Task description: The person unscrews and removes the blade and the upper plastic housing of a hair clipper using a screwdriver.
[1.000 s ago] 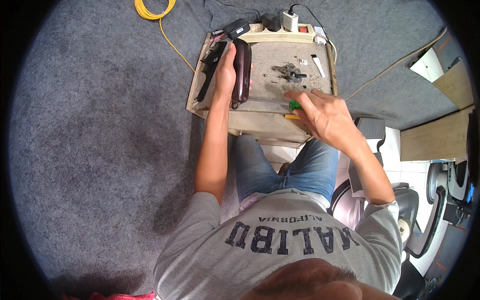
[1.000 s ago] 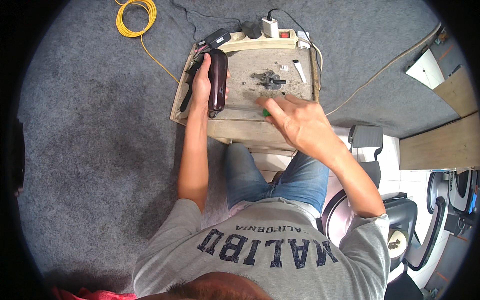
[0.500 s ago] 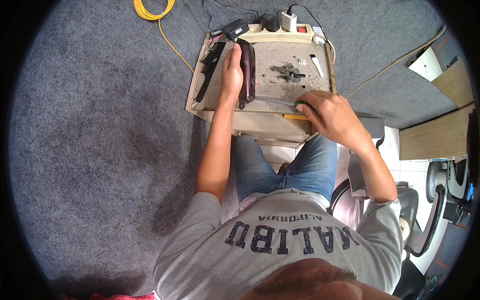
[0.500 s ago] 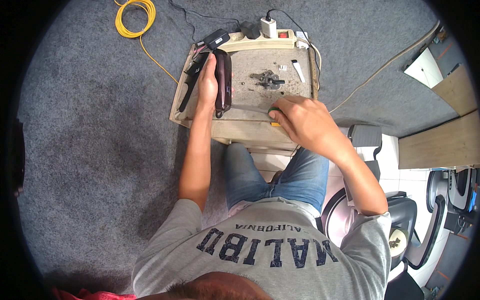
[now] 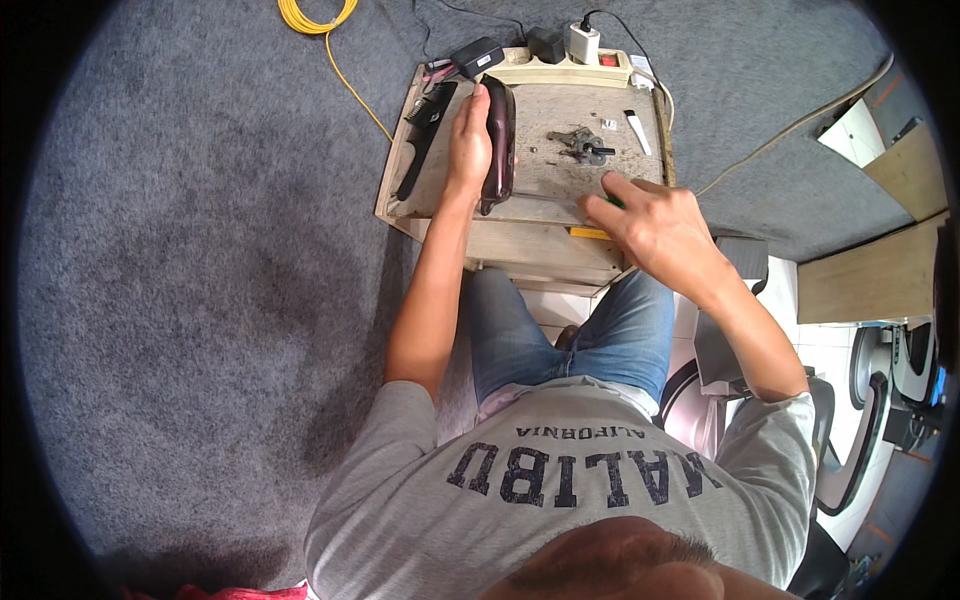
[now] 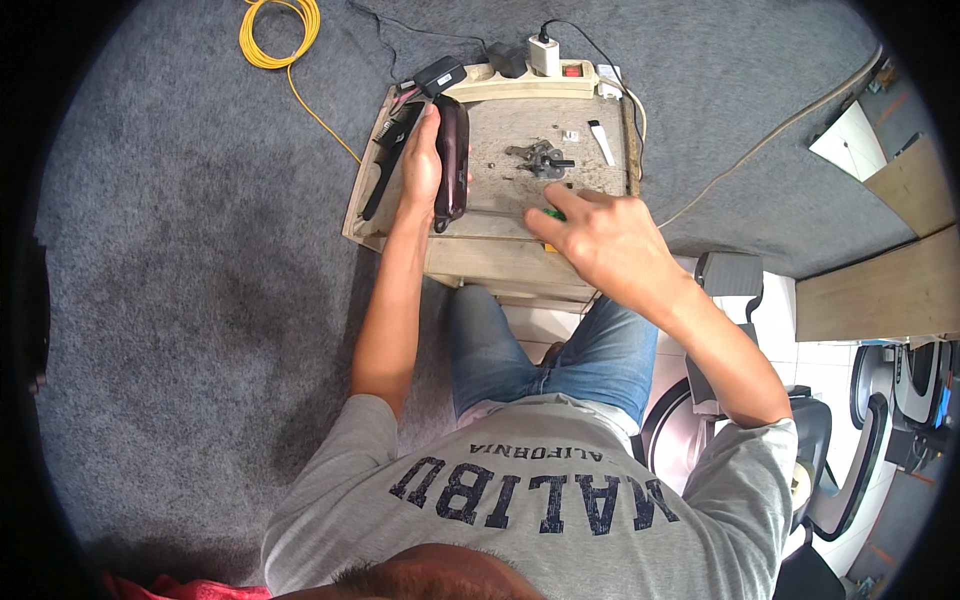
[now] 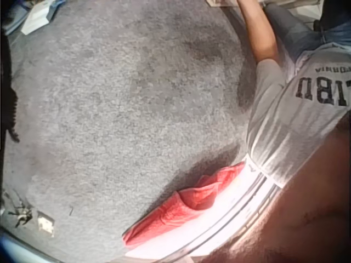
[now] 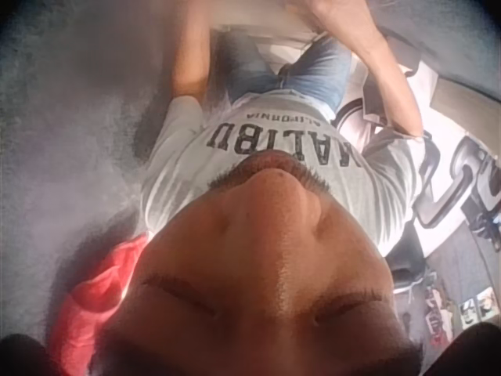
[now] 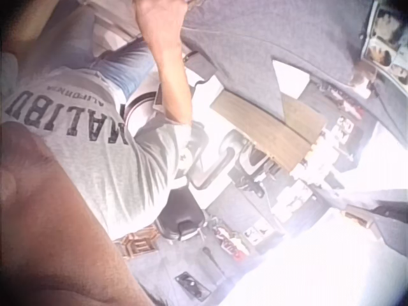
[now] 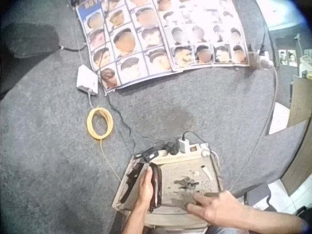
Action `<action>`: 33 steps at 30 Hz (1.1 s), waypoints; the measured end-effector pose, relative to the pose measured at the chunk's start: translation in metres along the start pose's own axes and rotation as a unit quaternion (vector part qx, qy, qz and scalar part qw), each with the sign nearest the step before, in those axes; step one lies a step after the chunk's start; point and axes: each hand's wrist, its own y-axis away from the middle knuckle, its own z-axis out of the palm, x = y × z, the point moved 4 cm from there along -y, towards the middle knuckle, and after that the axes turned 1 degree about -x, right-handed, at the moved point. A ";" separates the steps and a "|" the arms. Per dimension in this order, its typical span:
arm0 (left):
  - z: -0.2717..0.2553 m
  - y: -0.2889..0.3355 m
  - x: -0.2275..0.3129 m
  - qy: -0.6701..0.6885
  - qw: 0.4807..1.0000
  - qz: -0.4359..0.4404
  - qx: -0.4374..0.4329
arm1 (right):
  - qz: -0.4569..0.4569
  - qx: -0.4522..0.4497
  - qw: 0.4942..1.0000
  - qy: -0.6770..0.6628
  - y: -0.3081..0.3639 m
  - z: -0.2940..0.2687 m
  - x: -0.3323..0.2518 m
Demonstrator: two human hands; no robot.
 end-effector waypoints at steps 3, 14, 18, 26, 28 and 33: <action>0.001 -0.001 -0.001 0.001 1.000 -0.008 0.012 | -0.036 0.017 0.993 0.110 0.005 0.000 -0.003; 0.001 0.002 0.002 -0.005 1.000 -0.011 0.014 | 0.071 -0.058 0.996 0.011 0.007 0.012 0.009; 0.001 0.002 0.000 0.006 1.000 -0.019 0.005 | -0.003 0.038 0.994 0.101 0.000 0.002 0.000; 0.004 0.004 0.003 0.008 0.999 -0.006 0.041 | 0.072 -0.007 0.993 0.095 0.007 0.007 0.002; 0.003 0.003 0.000 0.021 0.999 -0.008 0.040 | 0.027 0.037 0.991 0.129 0.013 0.015 0.008; 0.003 0.003 0.002 0.021 0.999 0.002 0.041 | 0.015 0.046 0.995 0.091 0.007 0.005 0.006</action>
